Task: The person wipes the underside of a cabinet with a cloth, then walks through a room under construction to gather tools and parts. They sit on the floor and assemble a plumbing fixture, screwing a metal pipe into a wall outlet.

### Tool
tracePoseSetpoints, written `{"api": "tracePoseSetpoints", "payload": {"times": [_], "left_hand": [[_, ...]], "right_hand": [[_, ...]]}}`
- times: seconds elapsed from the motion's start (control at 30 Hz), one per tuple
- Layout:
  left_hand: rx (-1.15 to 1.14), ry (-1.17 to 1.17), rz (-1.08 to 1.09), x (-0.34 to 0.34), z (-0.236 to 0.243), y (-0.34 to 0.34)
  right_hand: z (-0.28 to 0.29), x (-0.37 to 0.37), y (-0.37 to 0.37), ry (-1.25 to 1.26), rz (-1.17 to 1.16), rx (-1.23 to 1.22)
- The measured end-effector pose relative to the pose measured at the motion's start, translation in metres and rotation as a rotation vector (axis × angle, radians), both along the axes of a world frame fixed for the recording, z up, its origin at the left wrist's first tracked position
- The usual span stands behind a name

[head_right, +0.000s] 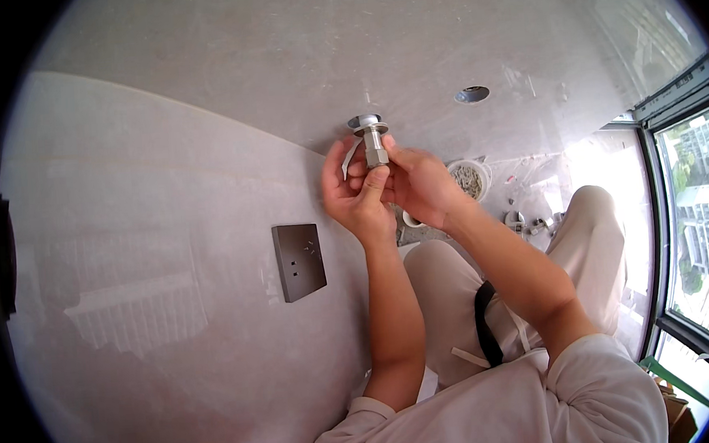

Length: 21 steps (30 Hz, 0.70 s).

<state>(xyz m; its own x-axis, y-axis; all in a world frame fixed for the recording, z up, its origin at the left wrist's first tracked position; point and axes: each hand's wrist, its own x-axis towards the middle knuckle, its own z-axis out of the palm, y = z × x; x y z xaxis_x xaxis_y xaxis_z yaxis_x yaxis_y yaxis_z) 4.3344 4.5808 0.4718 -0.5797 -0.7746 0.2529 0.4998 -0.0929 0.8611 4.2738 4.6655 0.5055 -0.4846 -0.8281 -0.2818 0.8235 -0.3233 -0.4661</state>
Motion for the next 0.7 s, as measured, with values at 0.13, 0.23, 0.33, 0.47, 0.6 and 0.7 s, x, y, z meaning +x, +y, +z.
{"api": "tracePoseSetpoints", "payload": {"times": [0.13,0.23,0.33,0.47,0.6,0.7], "left_hand": [[0.001,0.024,0.018,-0.004,-0.005,0.001],[0.064,0.007,0.034,-0.005,-0.002,0.004],[0.082,0.036,0.032,-0.008,-0.002,0.005],[-0.003,0.034,0.039,-0.008,-0.008,0.004],[0.092,0.042,0.03,-0.009,-0.011,0.002],[0.101,0.013,0.052,-0.009,-0.007,0.005]], "right_hand": [[0.022,-0.005,0.011,0.972,-0.149,0.821],[0.041,-0.003,0.0,1.537,-0.064,1.131],[0.032,-0.007,-0.009,1.486,-0.12,1.138],[0.029,-0.011,-0.008,1.214,-0.138,0.949],[0.029,-0.011,-0.007,1.206,-0.129,0.984],[0.029,-0.012,-0.01,1.401,-0.138,1.13]]}}
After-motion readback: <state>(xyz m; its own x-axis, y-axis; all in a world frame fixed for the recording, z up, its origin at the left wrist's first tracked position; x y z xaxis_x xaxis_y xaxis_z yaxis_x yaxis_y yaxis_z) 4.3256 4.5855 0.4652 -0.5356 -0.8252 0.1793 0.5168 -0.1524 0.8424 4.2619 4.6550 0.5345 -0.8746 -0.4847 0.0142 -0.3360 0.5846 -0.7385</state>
